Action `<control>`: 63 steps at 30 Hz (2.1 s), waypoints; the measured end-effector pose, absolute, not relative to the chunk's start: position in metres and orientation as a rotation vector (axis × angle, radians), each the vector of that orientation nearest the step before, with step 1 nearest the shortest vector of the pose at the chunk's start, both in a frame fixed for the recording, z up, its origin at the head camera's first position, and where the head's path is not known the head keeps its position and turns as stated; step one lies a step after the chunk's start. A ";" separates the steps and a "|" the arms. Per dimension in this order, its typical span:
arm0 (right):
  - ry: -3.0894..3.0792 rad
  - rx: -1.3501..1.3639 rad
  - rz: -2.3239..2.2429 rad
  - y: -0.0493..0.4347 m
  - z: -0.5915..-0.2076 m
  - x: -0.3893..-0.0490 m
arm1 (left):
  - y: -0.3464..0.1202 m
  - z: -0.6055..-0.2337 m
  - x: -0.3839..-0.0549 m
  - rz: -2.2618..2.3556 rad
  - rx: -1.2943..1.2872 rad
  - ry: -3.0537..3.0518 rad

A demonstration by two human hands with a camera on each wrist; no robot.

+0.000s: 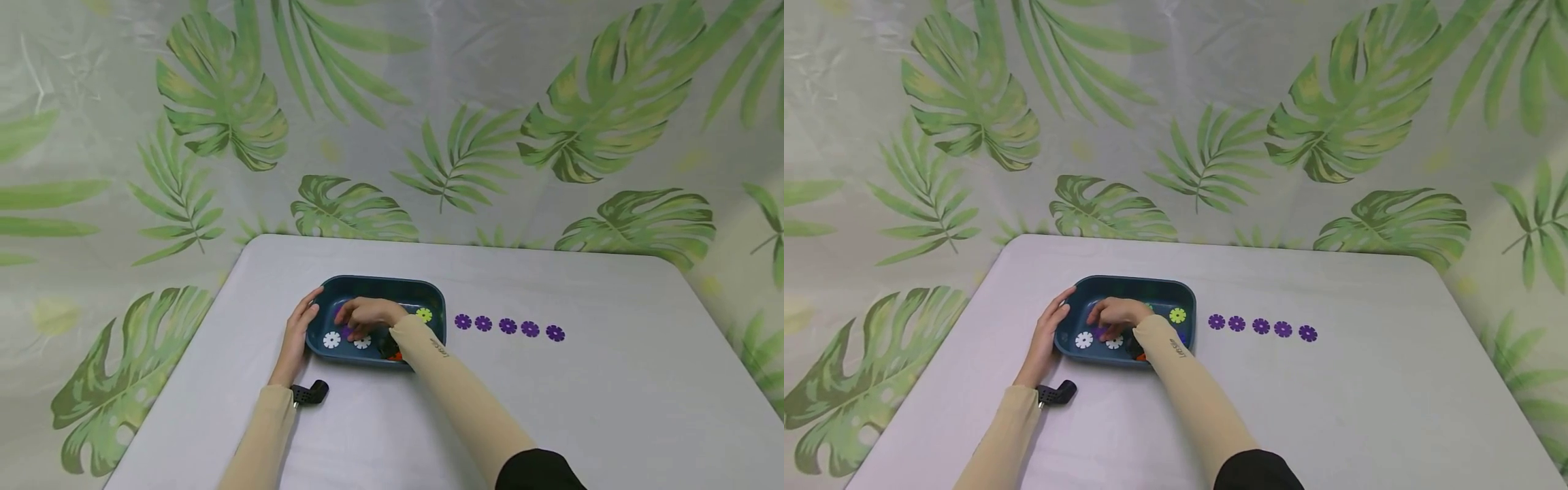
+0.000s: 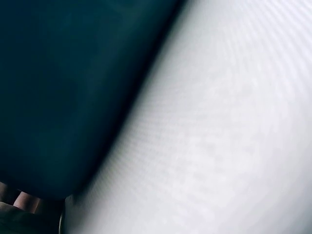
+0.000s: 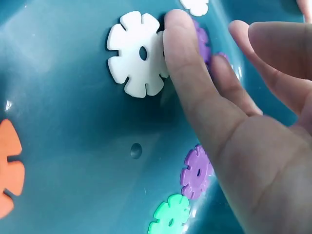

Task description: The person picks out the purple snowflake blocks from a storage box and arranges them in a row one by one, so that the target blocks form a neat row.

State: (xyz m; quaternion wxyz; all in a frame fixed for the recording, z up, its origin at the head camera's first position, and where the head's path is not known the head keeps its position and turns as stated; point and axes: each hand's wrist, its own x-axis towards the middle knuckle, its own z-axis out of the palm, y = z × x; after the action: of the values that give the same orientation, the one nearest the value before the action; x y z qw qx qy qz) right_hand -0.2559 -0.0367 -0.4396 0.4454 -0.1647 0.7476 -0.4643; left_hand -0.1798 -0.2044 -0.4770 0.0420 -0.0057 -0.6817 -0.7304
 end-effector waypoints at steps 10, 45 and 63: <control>2.016 -0.412 -1.163 -0.035 -0.443 -0.258 | -0.204 -0.478 -0.179 -2.222 -0.027 -2.093; 2.099 -0.424 -1.532 0.225 -0.422 -0.258 | -0.209 -0.504 -0.191 -2.153 -0.020 -2.077; 2.415 -0.079 -1.422 0.370 -0.473 -0.211 | -0.210 -0.507 -0.191 -2.144 -0.003 -2.098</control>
State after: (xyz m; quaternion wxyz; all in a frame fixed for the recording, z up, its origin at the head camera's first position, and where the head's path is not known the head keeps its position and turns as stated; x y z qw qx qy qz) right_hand -0.2109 0.3699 -0.4726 0.1681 -0.0276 0.8491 -0.5000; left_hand -0.1908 -0.2102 -0.5071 0.0708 -0.0010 -0.6976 -0.7130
